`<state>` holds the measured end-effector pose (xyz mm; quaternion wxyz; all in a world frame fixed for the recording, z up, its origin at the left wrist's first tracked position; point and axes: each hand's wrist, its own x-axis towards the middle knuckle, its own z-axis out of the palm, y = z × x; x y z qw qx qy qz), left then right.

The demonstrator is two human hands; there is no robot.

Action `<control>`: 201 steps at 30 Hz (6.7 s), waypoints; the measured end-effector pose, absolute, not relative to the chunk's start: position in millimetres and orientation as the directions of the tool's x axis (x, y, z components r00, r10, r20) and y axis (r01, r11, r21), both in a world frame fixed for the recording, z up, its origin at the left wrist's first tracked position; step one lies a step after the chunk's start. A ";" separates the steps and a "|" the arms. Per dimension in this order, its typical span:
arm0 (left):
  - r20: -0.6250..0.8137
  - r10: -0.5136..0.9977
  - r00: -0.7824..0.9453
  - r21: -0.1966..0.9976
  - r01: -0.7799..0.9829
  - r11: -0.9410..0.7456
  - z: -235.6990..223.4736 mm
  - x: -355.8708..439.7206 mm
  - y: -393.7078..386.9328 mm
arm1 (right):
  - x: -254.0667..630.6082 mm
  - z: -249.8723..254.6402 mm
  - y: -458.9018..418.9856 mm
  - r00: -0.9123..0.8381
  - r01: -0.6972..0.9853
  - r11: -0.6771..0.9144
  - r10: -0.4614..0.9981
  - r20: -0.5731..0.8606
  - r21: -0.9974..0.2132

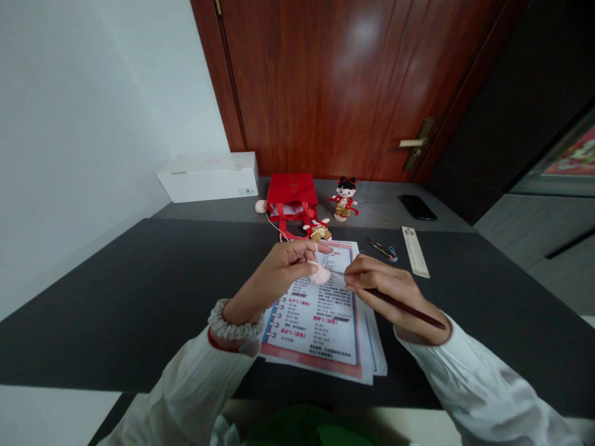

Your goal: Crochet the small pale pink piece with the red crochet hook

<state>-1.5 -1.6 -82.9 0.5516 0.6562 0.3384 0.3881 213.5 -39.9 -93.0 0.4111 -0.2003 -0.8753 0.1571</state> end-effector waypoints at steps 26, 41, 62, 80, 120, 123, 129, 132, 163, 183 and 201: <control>0.204 0.848 0.490 0.976 -0.035 -0.214 -90.5 1.1 1.5 | 193.8 -119.8 -20.7 -0.228 -0.444 0.137 0.939 0.259 -0.886; 0.819 0.480 0.313 0.265 0.536 -0.801 -90.7 12.5 -10.6 | 183.2 -125.6 -36.1 -0.273 0.335 0.885 0.419 0.866 -0.323; 0.794 0.594 0.128 0.535 0.318 -0.783 -110.1 22.2 -14.5 | 167.3 -132.4 -41.3 -0.235 0.445 0.873 0.328 0.915 -0.199; 0.607 0.780 0.149 0.793 -0.062 -0.605 -112.6 29.6 -23.2 | 161.3 -135.1 -37.3 -0.039 0.249 0.865 0.457 0.888 -0.435; 0.345 0.928 0.142 0.937 0.002 -0.349 -101.9 21.8 -9.0 | 179.3 -137.6 -38.2 0.012 0.226 0.724 0.667 0.745 -0.652; 0.363 0.920 0.148 0.925 0.065 -0.375 -104.6 22.0 -8.1 | 182.6 -129.1 -37.4 -0.018 0.286 0.742 0.636 0.771 -0.606; 0.362 0.902 0.236 0.901 0.160 -0.404 -102.7 23.6 -9.5 | 187.3 -115.0 -28.3 0.170 0.054 0.514 0.840 0.515 -0.856; 0.318 0.898 0.303 0.910 0.168 -0.379 -102.4 24.7 -10.5 | 189.5 -109.9 -24.0 0.163 -0.124 0.329 0.937 0.308 -0.936; 0.162 0.816 0.554 0.957 0.113 -0.267 -108.0 25.3 -10.8 | 200.1 -108.8 -11.5 -0.078 -0.340 -0.075 0.996 -0.051 -0.937; 0.240 0.847 0.475 0.918 0.174 -0.357 -122.3 36.8 -10.8 | 198.5 -116.3 -19.8 0.115 -0.114 0.195 0.977 0.182 -0.974; 0.142 0.847 0.512 0.984 0.022 -0.179 -120.4 31.9 -10.0 | 206.2 -137.8 -13.4 -0.261 -0.542 -0.135 0.965 0.014 -0.829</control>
